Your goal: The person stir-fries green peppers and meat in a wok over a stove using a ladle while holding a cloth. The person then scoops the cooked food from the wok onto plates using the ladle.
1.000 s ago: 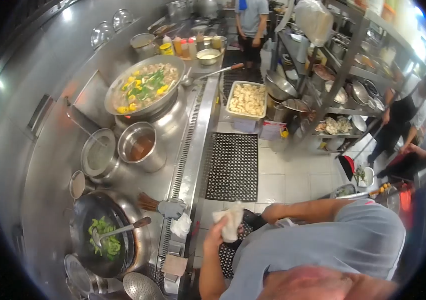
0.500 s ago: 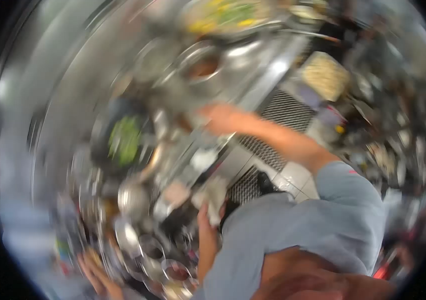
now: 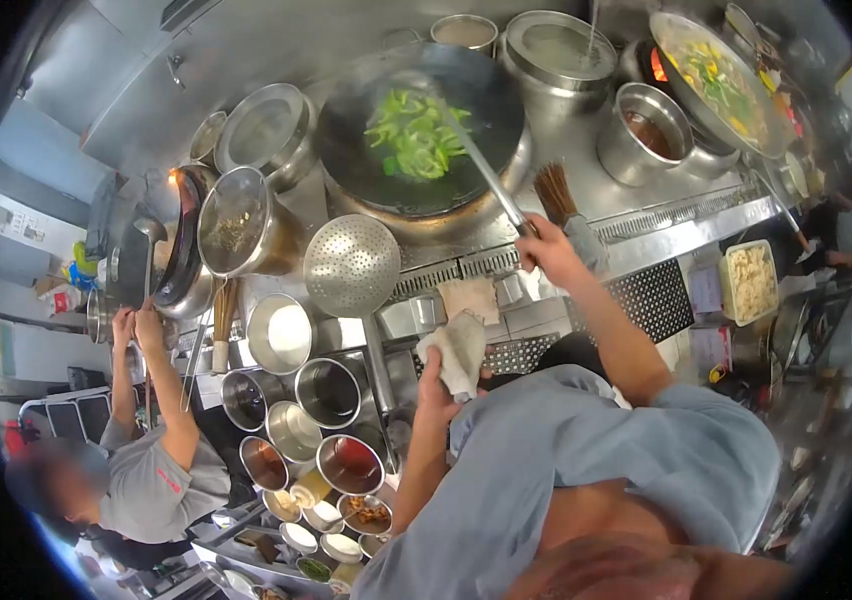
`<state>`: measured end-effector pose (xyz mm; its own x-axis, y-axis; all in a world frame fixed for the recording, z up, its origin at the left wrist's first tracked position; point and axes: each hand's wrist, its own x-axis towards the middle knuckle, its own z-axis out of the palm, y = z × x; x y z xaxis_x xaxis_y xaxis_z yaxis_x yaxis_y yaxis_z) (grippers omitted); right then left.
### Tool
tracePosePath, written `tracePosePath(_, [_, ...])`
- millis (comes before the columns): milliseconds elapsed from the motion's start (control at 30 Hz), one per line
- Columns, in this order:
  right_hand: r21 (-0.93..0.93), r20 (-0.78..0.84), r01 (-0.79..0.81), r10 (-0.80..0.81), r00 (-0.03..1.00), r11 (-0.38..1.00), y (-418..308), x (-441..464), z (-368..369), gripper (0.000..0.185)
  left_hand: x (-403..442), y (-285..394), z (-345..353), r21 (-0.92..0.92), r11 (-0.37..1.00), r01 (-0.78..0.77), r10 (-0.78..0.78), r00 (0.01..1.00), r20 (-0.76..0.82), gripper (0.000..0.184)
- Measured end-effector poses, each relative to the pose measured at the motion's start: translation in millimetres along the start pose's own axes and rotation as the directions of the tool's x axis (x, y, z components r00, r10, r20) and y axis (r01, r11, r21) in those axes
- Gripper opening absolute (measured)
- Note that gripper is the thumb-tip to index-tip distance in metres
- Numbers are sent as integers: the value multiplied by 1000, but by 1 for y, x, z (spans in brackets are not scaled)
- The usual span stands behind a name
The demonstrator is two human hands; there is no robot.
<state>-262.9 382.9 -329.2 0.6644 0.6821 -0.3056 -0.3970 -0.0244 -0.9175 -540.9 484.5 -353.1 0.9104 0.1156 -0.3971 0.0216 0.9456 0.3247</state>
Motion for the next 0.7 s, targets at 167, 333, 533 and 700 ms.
tracePosePath(167, [-259, -79, -58, 39, 996, 964, -60, 21, -10, 48, 17, 43, 6, 45, 996, -76, 82, 987, -138, 81])
tracePosePath(333, [-384, -106, -108, 72, 992, 917, -71, 49, -26, 32, 117, 99, 40, 165, 962, -219, 262, 911, -319, 65])
tracePosePath(533, [358, 284, -456, 370, 884, 815, -53, -5, -1, 25, 224, 135, 39, 367, 882, -297, 452, 755, -475, 31])
tracePosePath(700, [696, 611, -641, 202, 765, 323, -55, -24, 6, 22, 205, 111, 75, 436, 774, -459, 631, 623, -463, 23])
